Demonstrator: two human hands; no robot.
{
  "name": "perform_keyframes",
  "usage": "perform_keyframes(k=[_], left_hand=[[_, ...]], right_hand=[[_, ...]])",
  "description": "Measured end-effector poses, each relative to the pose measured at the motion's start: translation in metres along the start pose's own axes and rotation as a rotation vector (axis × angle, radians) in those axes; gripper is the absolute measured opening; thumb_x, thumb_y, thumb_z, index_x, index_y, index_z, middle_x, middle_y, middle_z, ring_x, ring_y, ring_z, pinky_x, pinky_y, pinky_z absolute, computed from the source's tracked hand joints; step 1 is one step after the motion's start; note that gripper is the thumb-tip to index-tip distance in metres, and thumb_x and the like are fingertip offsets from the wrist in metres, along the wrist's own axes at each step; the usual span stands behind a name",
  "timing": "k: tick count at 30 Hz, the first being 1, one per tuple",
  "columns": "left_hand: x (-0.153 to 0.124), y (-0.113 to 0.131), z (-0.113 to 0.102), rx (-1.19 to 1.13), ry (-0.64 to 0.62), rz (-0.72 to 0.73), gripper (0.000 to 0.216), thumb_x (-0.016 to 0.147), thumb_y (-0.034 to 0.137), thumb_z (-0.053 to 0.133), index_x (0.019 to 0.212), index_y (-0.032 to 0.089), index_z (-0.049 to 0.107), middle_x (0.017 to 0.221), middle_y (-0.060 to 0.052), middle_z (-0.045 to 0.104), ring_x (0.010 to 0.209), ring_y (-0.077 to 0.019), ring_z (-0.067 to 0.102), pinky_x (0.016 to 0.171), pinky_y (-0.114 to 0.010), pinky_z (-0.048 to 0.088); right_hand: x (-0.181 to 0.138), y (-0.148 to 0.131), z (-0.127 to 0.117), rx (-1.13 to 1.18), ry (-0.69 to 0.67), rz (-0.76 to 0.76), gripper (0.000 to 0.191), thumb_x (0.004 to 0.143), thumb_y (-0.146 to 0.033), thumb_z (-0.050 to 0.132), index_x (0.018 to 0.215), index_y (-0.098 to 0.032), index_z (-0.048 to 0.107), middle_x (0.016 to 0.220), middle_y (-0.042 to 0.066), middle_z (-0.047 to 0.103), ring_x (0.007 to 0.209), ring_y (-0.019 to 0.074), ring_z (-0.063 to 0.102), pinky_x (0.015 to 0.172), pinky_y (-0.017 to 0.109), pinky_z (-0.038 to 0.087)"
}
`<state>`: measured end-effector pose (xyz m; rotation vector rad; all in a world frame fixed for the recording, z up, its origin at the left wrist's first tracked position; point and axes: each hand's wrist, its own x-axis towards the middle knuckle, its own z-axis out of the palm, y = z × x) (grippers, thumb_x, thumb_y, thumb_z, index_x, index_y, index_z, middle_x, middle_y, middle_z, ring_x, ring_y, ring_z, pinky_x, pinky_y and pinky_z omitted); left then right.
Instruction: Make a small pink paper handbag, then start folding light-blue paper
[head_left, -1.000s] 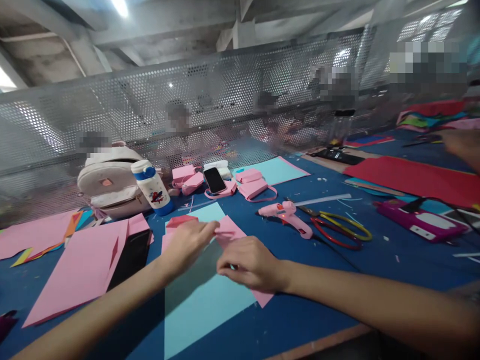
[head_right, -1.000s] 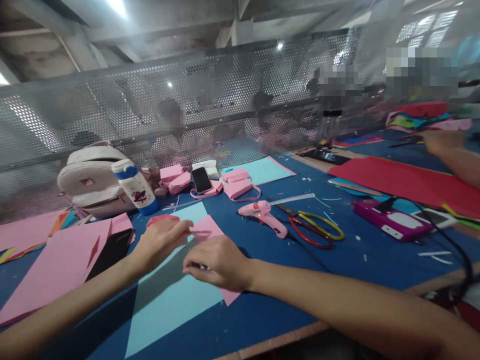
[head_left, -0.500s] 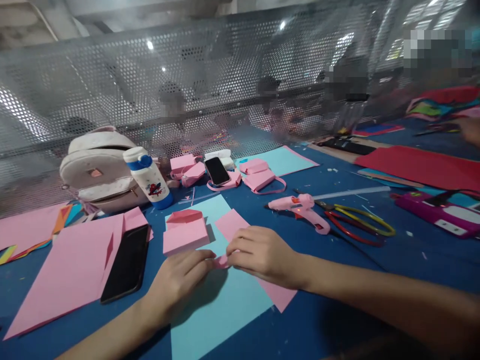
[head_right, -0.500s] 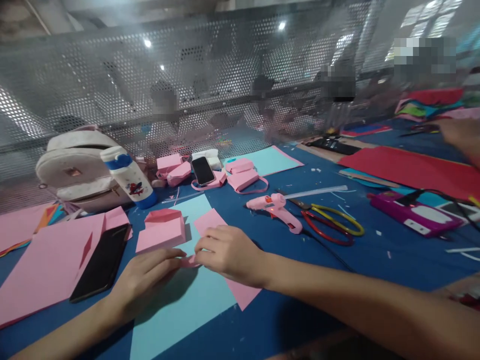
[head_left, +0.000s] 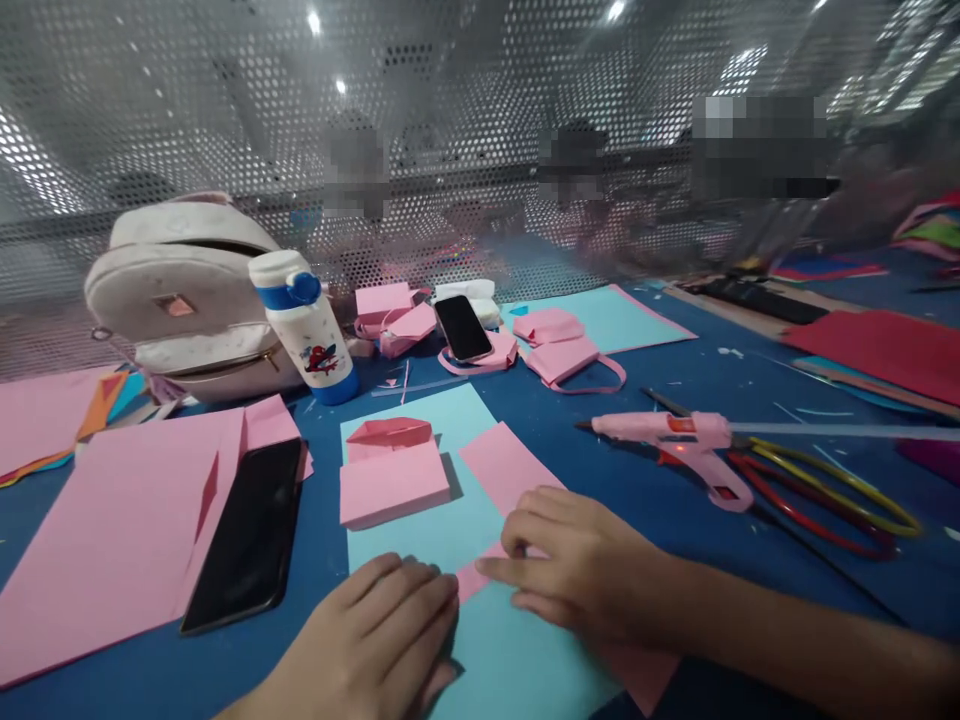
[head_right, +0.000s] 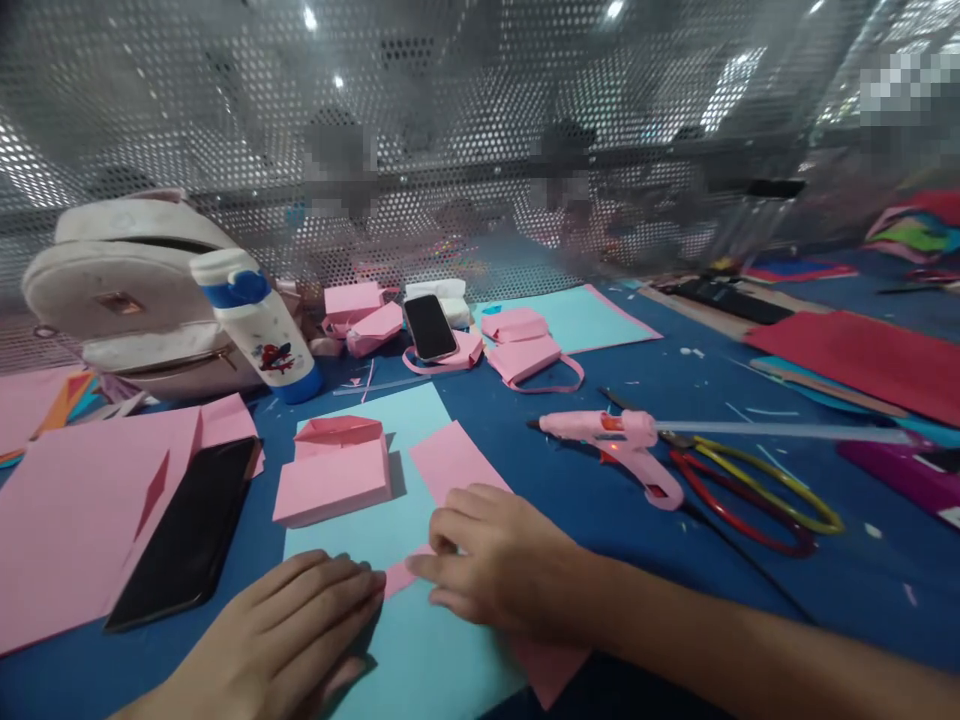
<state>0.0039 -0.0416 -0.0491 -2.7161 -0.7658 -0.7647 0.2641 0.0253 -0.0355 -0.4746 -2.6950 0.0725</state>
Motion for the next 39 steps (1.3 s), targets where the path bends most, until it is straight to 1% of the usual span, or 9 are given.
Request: perform_keyframes(k=[3, 7, 12, 16, 21, 26, 30, 35, 39], left_hand=[[-0.005, 0.0, -0.001, 0.02, -0.022, -0.005, 0.029, 0.104, 0.025, 0.046, 0.111, 0.011, 0.071, 0.105, -0.007, 0.077, 0.094, -0.0208, 0.072, 0.085, -0.034, 0.058], [-0.007, -0.001, 0.0, 0.041, -0.011, 0.005, 0.03, 0.106, 0.026, 0.044, 0.106, 0.013, 0.072, 0.094, -0.003, 0.077, 0.088, -0.0173, 0.072, 0.086, -0.032, 0.057], [-0.004, -0.001, 0.004, 0.053, 0.094, -0.028, 0.035, 0.107, 0.024, 0.041, 0.097, 0.014, 0.073, 0.085, 0.0, 0.074, 0.081, -0.0144, 0.069, 0.091, -0.031, 0.05], [-0.006, 0.0, 0.004, 0.067, 0.084, -0.007, 0.04, 0.109, 0.024, 0.037, 0.095, 0.015, 0.073, 0.087, 0.001, 0.075, 0.083, -0.0143, 0.068, 0.094, -0.033, 0.047], [-0.007, 0.0, 0.0, 0.067, 0.081, -0.006, 0.041, 0.109, 0.026, 0.036, 0.094, 0.015, 0.073, 0.085, 0.001, 0.076, 0.077, -0.0156, 0.068, 0.088, -0.034, 0.05], [-0.006, 0.001, -0.004, 0.126, 0.014, 0.061, 0.035, 0.105, 0.007, 0.037, 0.099, 0.013, 0.071, 0.092, 0.0, 0.078, 0.078, -0.0151, 0.07, 0.082, -0.032, 0.053], [-0.005, 0.002, -0.004, 0.155, 0.012, 0.083, 0.035, 0.104, 0.005, 0.037, 0.099, 0.013, 0.071, 0.09, 0.0, 0.078, 0.076, -0.0149, 0.07, 0.079, -0.031, 0.053], [-0.002, 0.0, -0.001, 0.068, 0.046, 0.025, 0.037, 0.108, 0.02, 0.036, 0.098, 0.012, 0.071, 0.084, -0.001, 0.075, 0.071, -0.0158, 0.067, 0.08, -0.034, 0.052], [0.0, -0.001, 0.0, 0.008, 0.048, -0.042, 0.029, 0.104, 0.02, 0.043, 0.101, 0.011, 0.071, 0.08, -0.002, 0.071, 0.068, -0.0165, 0.063, 0.079, -0.036, 0.051]], right_hand=[[-0.001, -0.001, -0.001, -0.028, -0.042, 0.004, 0.019, 0.1, -0.033, 0.054, 0.104, -0.022, 0.07, 0.074, 0.002, 0.06, 0.068, 0.0182, 0.045, 0.064, 0.035, 0.032], [-0.004, -0.002, -0.006, -0.054, -0.008, -0.027, 0.03, 0.106, -0.027, 0.039, 0.104, -0.019, 0.068, 0.073, 0.002, 0.06, 0.067, 0.0178, 0.043, 0.064, 0.036, 0.031], [-0.005, -0.001, -0.009, -0.1, 0.04, 0.026, 0.029, 0.105, -0.023, 0.041, 0.095, -0.018, 0.068, 0.072, 0.001, 0.06, 0.071, 0.0182, 0.045, 0.067, 0.035, 0.032], [-0.005, 0.001, -0.008, -0.111, 0.032, 0.04, 0.029, 0.104, -0.021, 0.042, 0.09, -0.018, 0.067, 0.069, 0.0, 0.059, 0.07, 0.0185, 0.044, 0.066, 0.035, 0.03], [-0.007, 0.0, -0.009, -0.091, -0.026, 0.099, 0.034, 0.104, -0.019, 0.041, 0.079, -0.019, 0.063, 0.066, 0.0, 0.057, 0.067, 0.0184, 0.042, 0.064, 0.035, 0.025], [-0.007, -0.001, -0.011, -0.042, -0.05, 0.149, 0.036, 0.103, -0.019, 0.042, 0.072, -0.02, 0.06, 0.063, 0.0, 0.055, 0.067, 0.0185, 0.041, 0.063, 0.035, 0.023], [-0.007, -0.005, -0.009, -0.065, -0.029, 0.153, 0.038, 0.104, -0.018, 0.039, 0.074, -0.019, 0.061, 0.066, 0.0, 0.057, 0.067, 0.0183, 0.043, 0.065, 0.035, 0.026], [-0.005, -0.006, -0.006, -0.083, 0.034, 0.168, 0.044, 0.106, -0.022, 0.035, 0.072, -0.019, 0.061, 0.064, 0.0, 0.057, 0.063, 0.0171, 0.043, 0.062, 0.035, 0.026], [-0.006, -0.005, -0.005, -0.123, 0.043, 0.181, 0.038, 0.107, -0.022, 0.033, 0.092, -0.019, 0.068, 0.066, 0.0, 0.06, 0.062, 0.0157, 0.048, 0.061, 0.033, 0.028]])
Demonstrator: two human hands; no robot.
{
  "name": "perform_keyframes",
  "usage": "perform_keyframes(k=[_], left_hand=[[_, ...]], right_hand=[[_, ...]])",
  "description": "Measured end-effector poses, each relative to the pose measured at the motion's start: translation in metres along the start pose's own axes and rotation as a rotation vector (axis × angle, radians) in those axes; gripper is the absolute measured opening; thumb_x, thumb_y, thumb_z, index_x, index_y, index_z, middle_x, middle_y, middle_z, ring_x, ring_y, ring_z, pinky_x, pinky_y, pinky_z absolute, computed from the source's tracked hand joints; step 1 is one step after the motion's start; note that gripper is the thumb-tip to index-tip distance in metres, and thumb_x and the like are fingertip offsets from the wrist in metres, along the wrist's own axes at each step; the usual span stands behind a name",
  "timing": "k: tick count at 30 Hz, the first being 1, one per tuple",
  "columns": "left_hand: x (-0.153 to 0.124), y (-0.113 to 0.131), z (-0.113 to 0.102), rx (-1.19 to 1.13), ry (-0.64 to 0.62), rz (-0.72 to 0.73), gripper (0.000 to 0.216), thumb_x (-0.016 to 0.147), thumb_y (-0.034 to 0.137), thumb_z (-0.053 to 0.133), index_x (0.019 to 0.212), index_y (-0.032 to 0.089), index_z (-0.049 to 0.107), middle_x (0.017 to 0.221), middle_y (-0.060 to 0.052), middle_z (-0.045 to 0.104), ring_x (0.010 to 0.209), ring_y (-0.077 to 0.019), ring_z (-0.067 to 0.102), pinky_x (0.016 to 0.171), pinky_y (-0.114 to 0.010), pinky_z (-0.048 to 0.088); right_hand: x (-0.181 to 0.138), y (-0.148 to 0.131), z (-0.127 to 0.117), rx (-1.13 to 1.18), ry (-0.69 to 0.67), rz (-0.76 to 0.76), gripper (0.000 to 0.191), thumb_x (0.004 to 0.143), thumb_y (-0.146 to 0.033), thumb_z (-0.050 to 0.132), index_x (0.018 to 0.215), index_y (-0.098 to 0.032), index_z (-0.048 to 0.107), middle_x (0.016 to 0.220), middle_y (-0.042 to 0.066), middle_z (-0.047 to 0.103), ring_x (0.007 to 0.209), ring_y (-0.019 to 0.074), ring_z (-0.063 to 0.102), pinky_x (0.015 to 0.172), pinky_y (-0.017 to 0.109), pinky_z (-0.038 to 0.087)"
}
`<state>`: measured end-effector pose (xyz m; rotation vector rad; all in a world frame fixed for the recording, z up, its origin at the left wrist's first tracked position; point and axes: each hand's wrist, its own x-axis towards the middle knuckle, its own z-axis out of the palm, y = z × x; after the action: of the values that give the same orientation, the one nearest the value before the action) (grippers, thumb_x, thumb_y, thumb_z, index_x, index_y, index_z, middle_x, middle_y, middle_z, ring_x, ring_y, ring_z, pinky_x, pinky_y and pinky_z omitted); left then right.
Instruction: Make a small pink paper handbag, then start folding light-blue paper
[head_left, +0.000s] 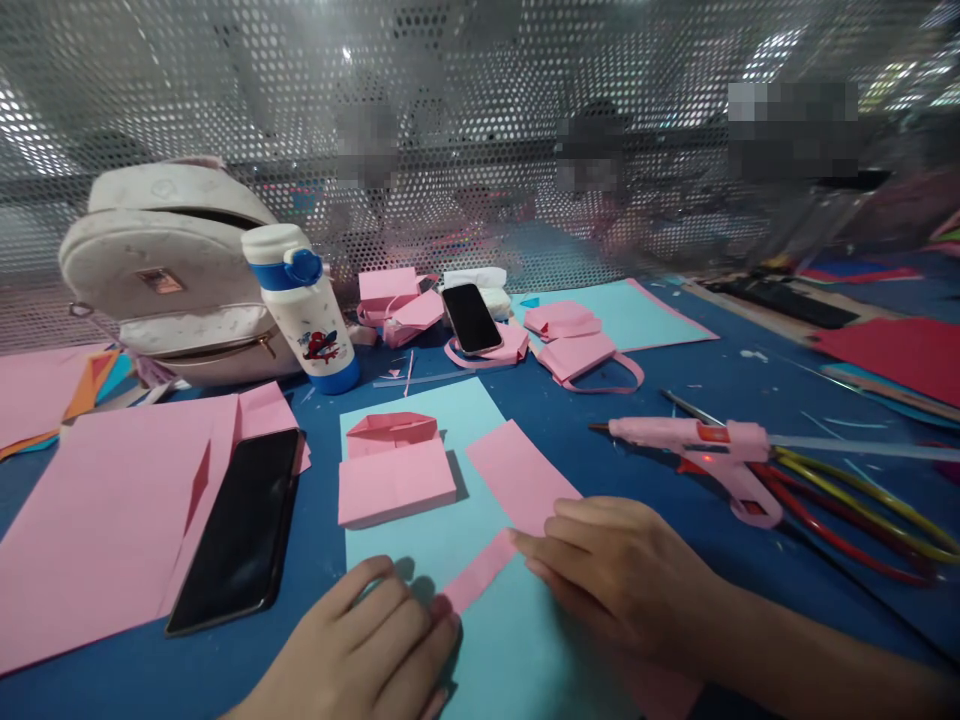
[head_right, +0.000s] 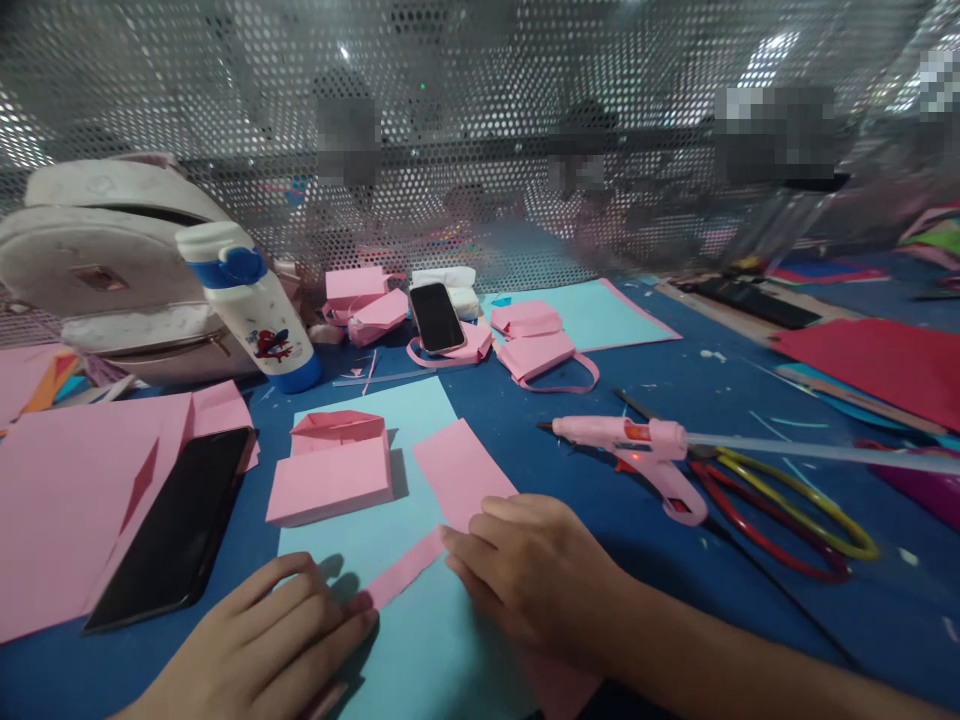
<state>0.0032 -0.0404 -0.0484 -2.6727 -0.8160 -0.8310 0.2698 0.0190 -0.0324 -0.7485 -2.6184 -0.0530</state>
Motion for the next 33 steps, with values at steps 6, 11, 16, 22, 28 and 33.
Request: perform_keyframes(k=[6, 11, 16, 22, 28, 33], left_hand=[[-0.002, 0.001, 0.001, 0.068, 0.01, -0.012, 0.03, 0.103, 0.011, 0.043, 0.098, 0.012, 0.072, 0.076, 0.0, 0.068, 0.069, -0.0154, 0.062, 0.086, -0.037, 0.048], [-0.005, 0.003, 0.004, 0.068, 0.046, -0.055, 0.037, 0.105, 0.014, 0.039, 0.086, 0.012, 0.071, 0.069, 0.002, 0.065, 0.065, -0.0122, 0.06, 0.089, -0.035, 0.045], [-0.006, 0.006, 0.003, 0.054, 0.063, -0.054, 0.039, 0.107, 0.017, 0.039, 0.086, 0.013, 0.071, 0.069, 0.003, 0.066, 0.064, -0.0109, 0.06, 0.091, -0.034, 0.045], [-0.008, 0.009, 0.002, 0.086, 0.081, -0.037, 0.038, 0.106, 0.016, 0.039, 0.086, 0.014, 0.072, 0.078, 0.001, 0.073, 0.07, -0.0135, 0.064, 0.091, -0.036, 0.045], [-0.009, 0.009, 0.003, 0.088, 0.101, -0.022, 0.037, 0.104, 0.014, 0.04, 0.087, 0.013, 0.073, 0.077, 0.0, 0.073, 0.069, -0.0146, 0.065, 0.091, -0.037, 0.046], [-0.008, 0.011, 0.003, 0.096, 0.1, -0.026, 0.036, 0.104, 0.014, 0.041, 0.088, 0.012, 0.073, 0.079, -0.001, 0.073, 0.071, -0.0148, 0.066, 0.092, -0.037, 0.046]], right_hand=[[-0.002, 0.001, 0.004, -0.036, 0.016, -0.016, 0.034, 0.105, -0.019, 0.038, 0.085, -0.018, 0.066, 0.065, 0.0, 0.06, 0.06, 0.0146, 0.049, 0.059, 0.033, 0.029], [-0.006, -0.001, 0.011, -0.154, 0.033, -0.13, 0.025, 0.1, -0.012, 0.045, 0.093, -0.013, 0.068, 0.068, 0.002, 0.063, 0.064, 0.0162, 0.053, 0.06, 0.033, 0.033], [-0.006, -0.004, 0.009, -0.279, 0.022, -0.221, 0.022, 0.095, -0.007, 0.049, 0.096, -0.012, 0.07, 0.068, 0.003, 0.064, 0.061, 0.0164, 0.054, 0.057, 0.033, 0.034], [-0.007, -0.003, 0.009, -0.105, 0.051, -0.063, 0.031, 0.102, -0.015, 0.039, 0.105, -0.013, 0.069, 0.071, 0.002, 0.067, 0.064, 0.0149, 0.059, 0.059, 0.032, 0.039], [-0.006, -0.002, 0.009, -0.071, 0.057, -0.028, 0.033, 0.103, -0.018, 0.036, 0.111, -0.015, 0.069, 0.071, 0.0, 0.068, 0.064, 0.0133, 0.061, 0.058, 0.032, 0.038], [-0.006, -0.008, 0.009, -0.12, 0.044, -0.037, 0.036, 0.105, -0.024, 0.037, 0.109, -0.017, 0.071, 0.061, -0.002, 0.063, 0.054, 0.0127, 0.056, 0.054, 0.033, 0.032]])
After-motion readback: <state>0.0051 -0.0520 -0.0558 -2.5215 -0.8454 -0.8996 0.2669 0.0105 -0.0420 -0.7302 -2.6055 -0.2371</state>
